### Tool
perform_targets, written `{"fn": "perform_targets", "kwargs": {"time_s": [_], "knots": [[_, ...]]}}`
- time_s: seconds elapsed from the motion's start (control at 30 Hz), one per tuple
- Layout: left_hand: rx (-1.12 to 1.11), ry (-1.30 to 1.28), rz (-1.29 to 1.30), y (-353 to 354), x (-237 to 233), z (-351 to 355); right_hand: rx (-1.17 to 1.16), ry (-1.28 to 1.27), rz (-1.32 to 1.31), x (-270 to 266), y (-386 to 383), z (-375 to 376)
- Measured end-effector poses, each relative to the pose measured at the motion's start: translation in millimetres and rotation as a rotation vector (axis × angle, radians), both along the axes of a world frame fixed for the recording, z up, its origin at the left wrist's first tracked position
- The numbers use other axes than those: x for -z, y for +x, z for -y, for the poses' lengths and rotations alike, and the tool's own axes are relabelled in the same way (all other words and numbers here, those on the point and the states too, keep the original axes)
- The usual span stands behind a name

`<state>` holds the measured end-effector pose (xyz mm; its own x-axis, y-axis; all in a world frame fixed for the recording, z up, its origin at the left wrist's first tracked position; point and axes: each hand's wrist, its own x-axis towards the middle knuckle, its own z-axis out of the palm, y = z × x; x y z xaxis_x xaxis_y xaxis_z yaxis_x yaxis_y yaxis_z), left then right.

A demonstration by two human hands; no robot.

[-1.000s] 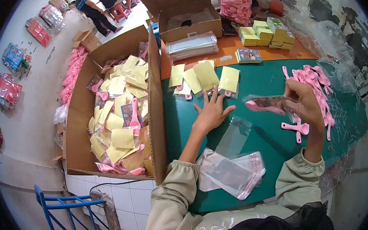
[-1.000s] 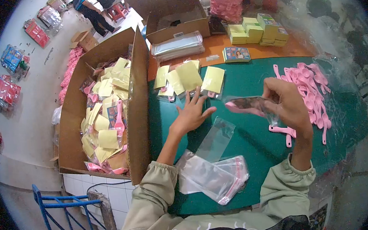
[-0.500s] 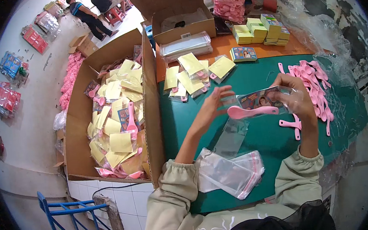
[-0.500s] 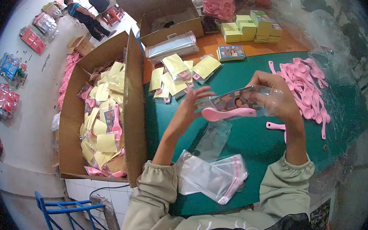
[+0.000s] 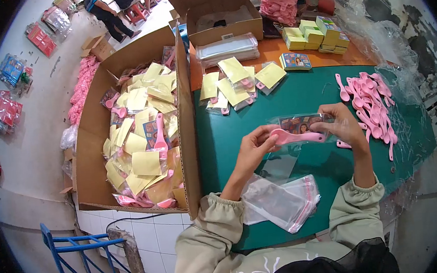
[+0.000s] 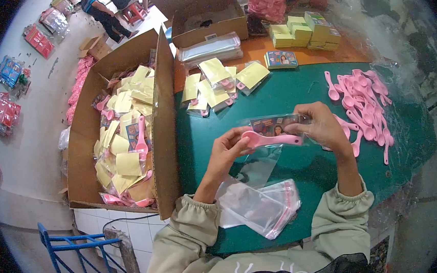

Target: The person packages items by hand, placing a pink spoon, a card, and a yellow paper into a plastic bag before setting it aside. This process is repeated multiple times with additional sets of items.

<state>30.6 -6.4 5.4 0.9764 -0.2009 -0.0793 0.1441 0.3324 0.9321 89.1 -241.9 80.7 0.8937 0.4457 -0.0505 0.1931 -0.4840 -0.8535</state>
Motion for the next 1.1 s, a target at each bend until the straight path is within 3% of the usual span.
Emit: {"fn": "perform_targets", "kwargs": {"time_s": [0.2,0.27,0.37,0.4,0.47,0.5,0.6,0.8,0.9,1.1], "knots": [[0.039,-0.034,-0.064,0.7,21.1,4.6,0.038,0.191,-0.164,25.7,-5.5,3.7],[-0.031,0.045,0.032,1.3,20.9,8.2,0.060,0.312,-0.251,30.9,-7.7,7.9],[-0.116,0.269,0.112,-1.1,22.9,11.9,0.274,0.187,-0.027,31.3,-8.5,4.4],[-0.147,0.361,0.128,-1.8,23.6,12.2,0.297,0.135,0.164,31.1,-10.2,-2.2],[0.042,0.059,-0.098,-4.3,19.5,11.0,0.331,0.031,0.543,32.2,-16.2,-19.8],[0.134,-0.093,-0.210,-6.0,17.3,10.3,0.219,0.048,0.413,33.2,-18.7,-22.6],[0.183,-0.128,-0.290,-13.4,15.9,12.0,-0.130,0.006,0.429,43.2,-27.9,-34.9],[0.140,-0.008,-0.255,-14.9,15.8,4.6,-0.070,-0.042,0.449,63.3,-35.7,-45.8],[0.112,0.111,-0.388,-4.2,8.9,-10.5,-0.021,-0.035,0.446,66.7,-37.7,-49.6],[0.123,0.193,-0.310,-8.5,16.6,-8.6,-0.040,-0.007,0.510,74.8,-43.6,-62.4]]}}
